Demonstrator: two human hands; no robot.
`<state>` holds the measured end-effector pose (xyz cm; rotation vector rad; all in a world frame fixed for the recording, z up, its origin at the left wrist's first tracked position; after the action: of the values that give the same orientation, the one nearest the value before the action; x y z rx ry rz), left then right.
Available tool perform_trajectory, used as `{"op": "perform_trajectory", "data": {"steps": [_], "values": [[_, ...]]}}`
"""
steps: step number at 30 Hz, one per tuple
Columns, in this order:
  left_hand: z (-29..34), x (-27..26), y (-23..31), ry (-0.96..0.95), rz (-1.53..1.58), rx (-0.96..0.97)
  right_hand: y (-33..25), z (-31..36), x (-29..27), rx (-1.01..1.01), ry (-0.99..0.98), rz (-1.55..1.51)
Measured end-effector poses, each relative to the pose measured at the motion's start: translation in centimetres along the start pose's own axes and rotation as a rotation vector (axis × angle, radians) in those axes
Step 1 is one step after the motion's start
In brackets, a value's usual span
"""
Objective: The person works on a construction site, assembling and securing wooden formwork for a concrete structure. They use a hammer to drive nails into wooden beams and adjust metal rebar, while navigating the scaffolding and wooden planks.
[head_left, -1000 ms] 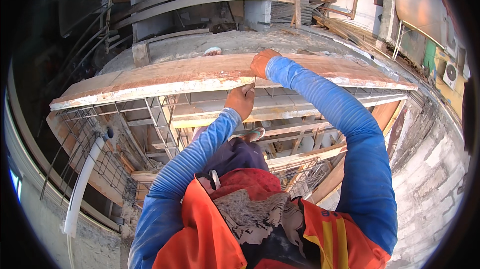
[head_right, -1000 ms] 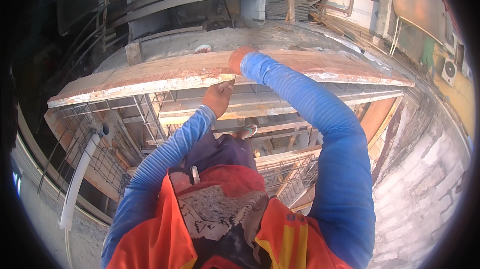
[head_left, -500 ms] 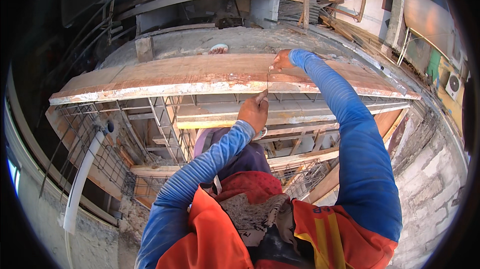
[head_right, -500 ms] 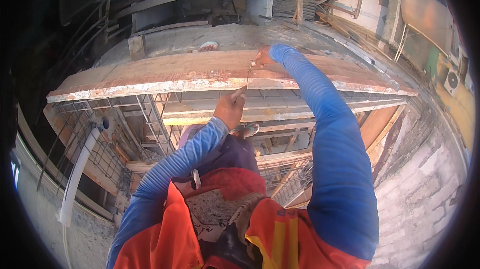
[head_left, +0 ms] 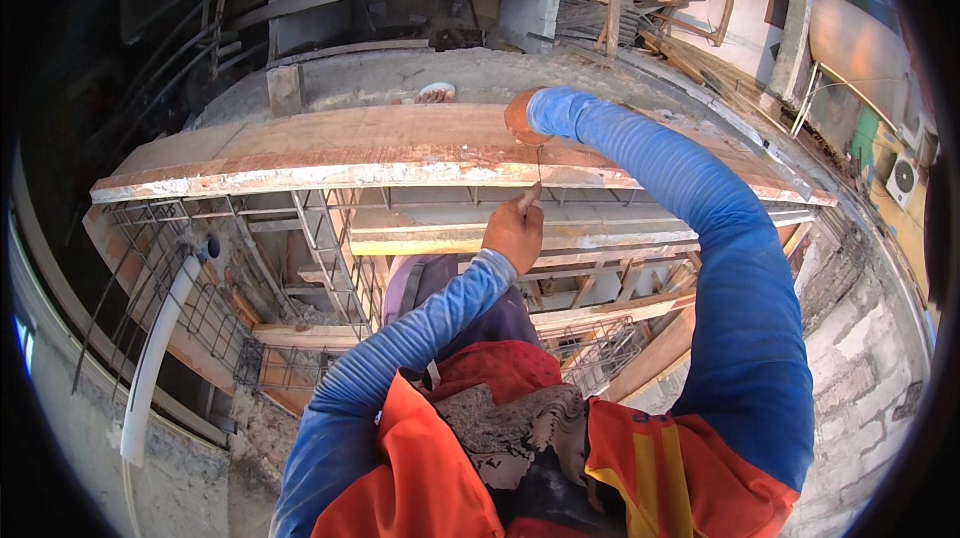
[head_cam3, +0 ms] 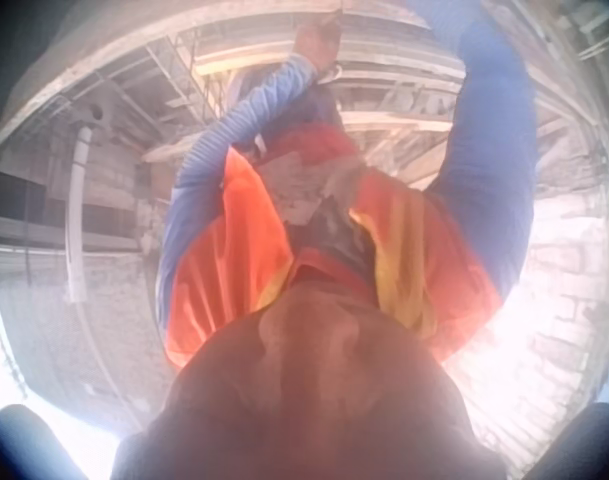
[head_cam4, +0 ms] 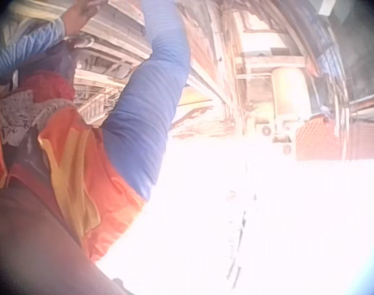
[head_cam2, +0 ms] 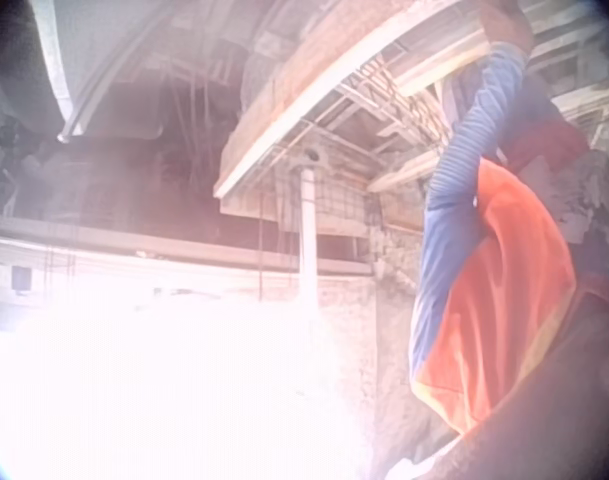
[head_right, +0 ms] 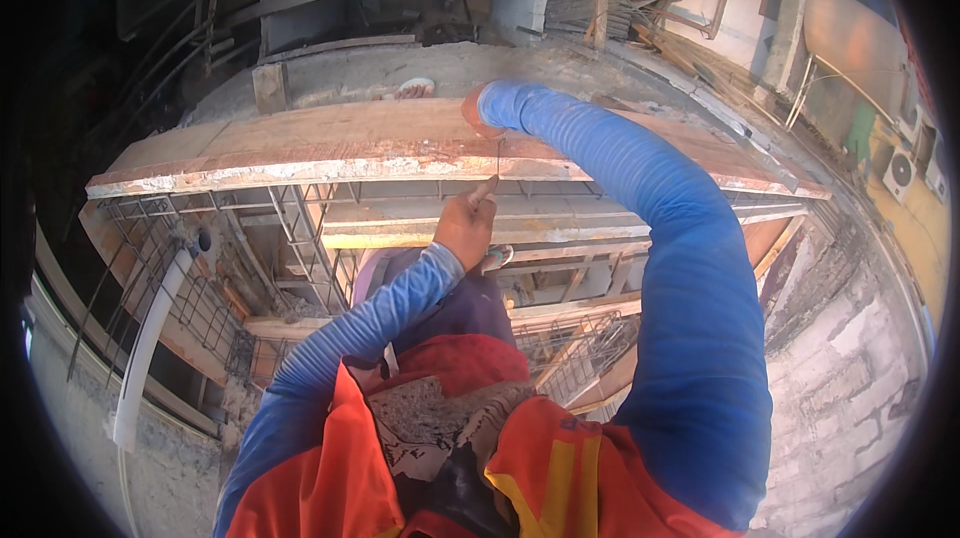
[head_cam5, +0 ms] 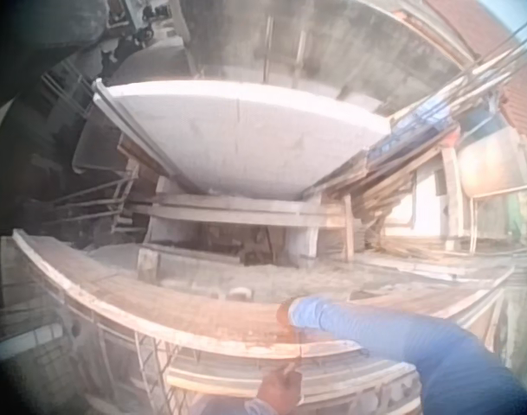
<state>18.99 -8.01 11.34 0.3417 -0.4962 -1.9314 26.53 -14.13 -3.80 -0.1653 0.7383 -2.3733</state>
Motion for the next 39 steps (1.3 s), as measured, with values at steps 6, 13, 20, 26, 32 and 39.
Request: {"op": "perform_trajectory", "data": {"steps": [6,13,20,26,32,39], "values": [[0.5,0.6,-1.3,-0.013,0.097,-0.001,6.9,0.4,4.9,0.047,0.08,-0.501],[2.1,3.4,-2.0,-0.108,0.592,-0.266,4.1,8.2,8.3,0.176,0.476,-0.573],[4.3,5.8,-0.2,-0.075,0.54,-0.151,-5.0,11.4,11.8,0.226,0.784,-1.663],[7.3,7.4,0.0,-0.079,0.037,0.093,-8.4,10.9,12.3,0.096,0.836,-2.294],[3.3,0.7,3.9,-0.095,-0.528,0.52,-10.6,12.1,13.5,0.069,1.049,-2.509],[-4.9,3.6,5.1,-0.668,-1.068,0.844,-14.9,13.1,13.6,-0.197,1.173,-2.748]]}}
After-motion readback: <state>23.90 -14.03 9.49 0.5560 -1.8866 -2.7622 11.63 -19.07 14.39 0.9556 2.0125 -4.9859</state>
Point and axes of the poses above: each hand's wrist, its own z-axis away from the middle knuckle, its own x-axis out of the palm, y = z × x, the point moved 9 cm from there along -z, towards the middle knuckle, and after that the axes turned 8 degrees about -x, right-handed, at the moved point
